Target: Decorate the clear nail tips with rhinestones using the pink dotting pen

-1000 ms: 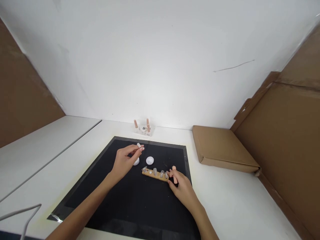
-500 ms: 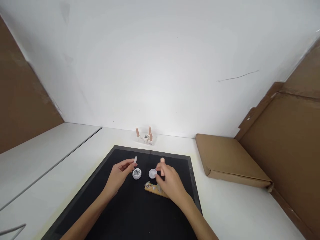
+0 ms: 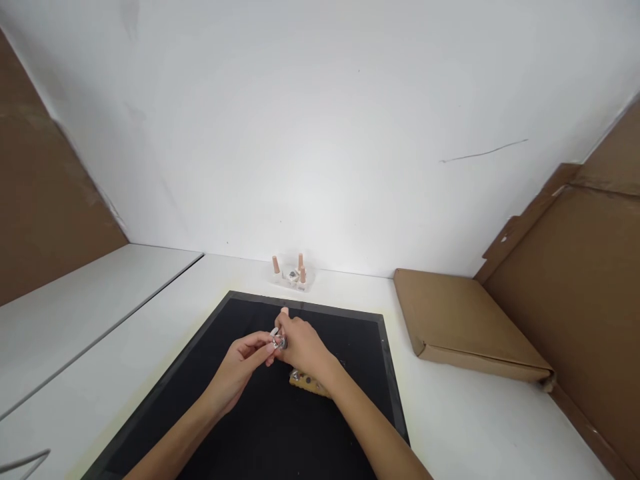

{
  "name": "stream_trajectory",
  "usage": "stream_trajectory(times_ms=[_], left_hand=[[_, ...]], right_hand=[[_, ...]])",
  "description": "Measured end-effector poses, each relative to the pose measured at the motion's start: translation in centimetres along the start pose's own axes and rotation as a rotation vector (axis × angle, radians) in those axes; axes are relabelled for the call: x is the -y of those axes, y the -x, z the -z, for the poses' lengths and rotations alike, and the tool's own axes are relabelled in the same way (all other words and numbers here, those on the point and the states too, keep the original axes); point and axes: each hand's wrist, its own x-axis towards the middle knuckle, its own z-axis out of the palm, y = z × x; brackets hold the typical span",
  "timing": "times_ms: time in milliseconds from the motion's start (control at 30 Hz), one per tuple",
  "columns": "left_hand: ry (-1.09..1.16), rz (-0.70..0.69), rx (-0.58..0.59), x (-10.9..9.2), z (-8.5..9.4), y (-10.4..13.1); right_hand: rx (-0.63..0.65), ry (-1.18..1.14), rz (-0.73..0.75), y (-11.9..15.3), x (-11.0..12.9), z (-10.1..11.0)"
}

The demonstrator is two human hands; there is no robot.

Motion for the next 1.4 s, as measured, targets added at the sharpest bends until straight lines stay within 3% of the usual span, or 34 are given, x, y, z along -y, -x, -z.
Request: stream_trajectory(times_ms=[167, 333, 433, 500, 700, 867, 1000, 1167, 1233, 1333, 1400], left_hand=[[-0.134, -0.083, 0.066, 0.8, -0.1, 0.2], [-0.379, -0.240, 0.334, 1.4, -1.6, 1.5], [-0.491, -0.310, 0.497, 2.4, -2.9, 2.5], [-0.563, -0.274, 0.544, 3.5, -3.5, 2.9], [-0.758, -0.190, 0.611, 5.9, -3.9, 3.0], [-0.907, -0.190, 0.582, 6.0, -3.8, 2.9], [-0.901, -0.171, 0.591, 5.7, -3.4, 2.7], [-0.842, -0.035, 0.609, 3.7, -2.4, 2.1], [-0.826, 0.008, 0.532, 1.9, -1.9, 1.8], [-0.658, 0.075, 0.382, -1.7, -1.4, 1.0], [-0.511, 0.147, 0.380, -4.3, -1.4, 0.4]], right_hand=[[-0.218, -0.025, -0.114, 2.0, -0.1, 3.6], [-0.407, -0.128, -0.207, 4.6, -0.2, 6.5], [-0.448, -0.193, -0.239, 5.6, -0.2, 7.1], [-0.449, -0.211, -0.240, 6.0, -0.2, 7.1], [-0.452, -0.263, -0.232, 6.6, -0.2, 6.7], [-0.459, -0.260, -0.223, 7.3, 0.9, 6.7], [-0.443, -0.268, -0.197, 7.5, 2.3, 7.3], [-0.341, -0.231, -0.193, 7.4, 4.6, 9.2], [-0.296, -0.211, -0.200, 7.3, 5.6, 10.1], [-0.325, -0.186, -0.200, 7.3, 6.8, 11.3], [-0.370, -0.140, -0.199, 7.3, 7.4, 11.8]])
